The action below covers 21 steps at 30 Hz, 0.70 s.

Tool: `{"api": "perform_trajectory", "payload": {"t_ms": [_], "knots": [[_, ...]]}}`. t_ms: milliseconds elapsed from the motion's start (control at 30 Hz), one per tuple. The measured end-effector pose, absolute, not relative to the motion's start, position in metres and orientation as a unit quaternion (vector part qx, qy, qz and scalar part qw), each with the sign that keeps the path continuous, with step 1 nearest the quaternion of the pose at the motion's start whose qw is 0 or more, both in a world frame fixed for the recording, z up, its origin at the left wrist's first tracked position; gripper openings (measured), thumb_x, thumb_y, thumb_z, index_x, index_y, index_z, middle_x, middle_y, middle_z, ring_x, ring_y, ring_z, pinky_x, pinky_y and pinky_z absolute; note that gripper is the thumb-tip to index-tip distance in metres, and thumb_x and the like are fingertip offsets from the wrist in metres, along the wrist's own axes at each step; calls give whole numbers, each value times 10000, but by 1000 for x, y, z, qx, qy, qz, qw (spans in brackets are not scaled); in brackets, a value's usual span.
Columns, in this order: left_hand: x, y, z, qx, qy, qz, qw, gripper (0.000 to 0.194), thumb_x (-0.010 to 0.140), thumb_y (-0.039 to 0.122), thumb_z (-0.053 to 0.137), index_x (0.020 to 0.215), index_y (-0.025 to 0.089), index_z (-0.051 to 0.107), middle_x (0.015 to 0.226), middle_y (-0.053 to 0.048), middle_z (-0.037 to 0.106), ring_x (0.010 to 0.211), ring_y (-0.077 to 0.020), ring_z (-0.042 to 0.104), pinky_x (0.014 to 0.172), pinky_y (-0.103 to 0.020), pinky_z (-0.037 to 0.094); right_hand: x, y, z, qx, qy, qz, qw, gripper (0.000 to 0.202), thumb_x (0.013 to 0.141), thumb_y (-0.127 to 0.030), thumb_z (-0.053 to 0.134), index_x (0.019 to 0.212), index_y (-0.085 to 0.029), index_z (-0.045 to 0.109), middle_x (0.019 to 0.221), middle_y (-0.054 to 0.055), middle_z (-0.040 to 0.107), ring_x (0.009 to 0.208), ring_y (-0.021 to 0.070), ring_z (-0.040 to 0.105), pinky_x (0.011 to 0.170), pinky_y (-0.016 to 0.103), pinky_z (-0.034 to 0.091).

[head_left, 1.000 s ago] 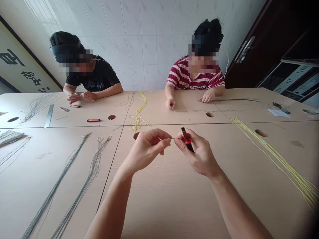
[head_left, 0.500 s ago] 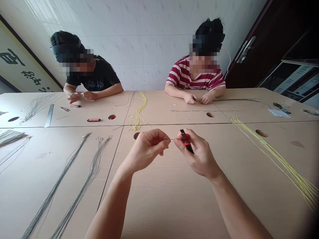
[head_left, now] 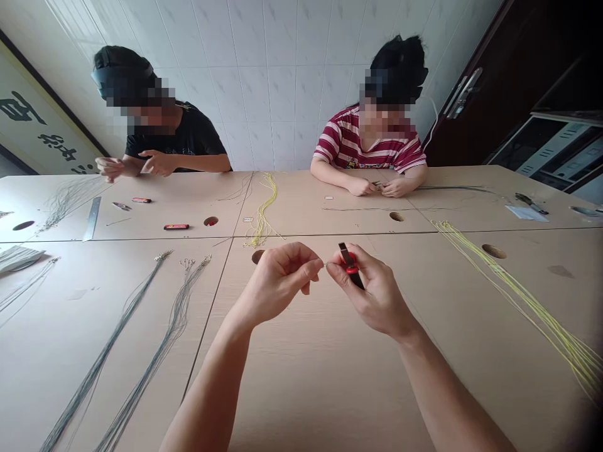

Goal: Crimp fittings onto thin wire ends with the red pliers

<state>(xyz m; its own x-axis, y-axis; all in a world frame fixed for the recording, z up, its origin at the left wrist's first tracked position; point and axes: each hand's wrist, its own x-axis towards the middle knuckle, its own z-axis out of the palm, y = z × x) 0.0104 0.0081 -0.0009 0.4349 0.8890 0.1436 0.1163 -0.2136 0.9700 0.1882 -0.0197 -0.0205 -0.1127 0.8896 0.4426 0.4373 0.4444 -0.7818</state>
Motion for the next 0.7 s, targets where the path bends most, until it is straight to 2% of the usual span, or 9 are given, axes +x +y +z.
{"api": "perform_trajectory", "payload": {"t_ms": [100, 267, 367, 533, 700], "knots": [[9, 9, -3, 677, 365, 384, 510, 149, 900, 235, 569, 780, 153, 598, 692, 24, 586, 544, -51, 519, 503, -184, 404, 188, -19, -22, -462, -698, 252, 486, 145, 936, -316, 546, 827, -219, 535, 703, -34, 494, 603, 104, 450, 577, 244, 379], [8, 7, -1, 666, 352, 386, 533, 161, 897, 231, 569, 764, 142, 590, 673, 22, 574, 533, -48, 509, 510, -182, 414, 191, -17, -26, -458, -695, 238, 501, 87, 930, -302, 563, 978, -236, 594, 873, 4, 618, 729, 128, 543, 682, 264, 435], [8, 6, 1, 657, 347, 381, 551, 171, 898, 246, 573, 766, 139, 590, 668, 20, 573, 536, -50, 506, 511, -185, 408, 191, -18, -25, -450, -709, 236, 489, 79, 937, -302, 549, 933, -228, 578, 826, 0, 597, 693, 126, 515, 658, 267, 426], [6, 7, 3, 652, 342, 381, 560, 181, 894, 266, 581, 765, 140, 593, 661, 20, 570, 536, -56, 502, 508, -193, 395, 188, -19, -21, -455, -720, 233, 469, 175, 941, -312, 537, 797, -218, 503, 697, -27, 474, 637, 117, 452, 608, 254, 394], [6, 6, 3, 649, 345, 378, 563, 168, 887, 261, 588, 768, 142, 593, 659, 24, 572, 534, -55, 503, 510, -193, 394, 189, -19, -22, -452, -712, 242, 480, 116, 939, -304, 546, 860, -220, 537, 750, -19, 525, 661, 114, 471, 637, 251, 403]]}}
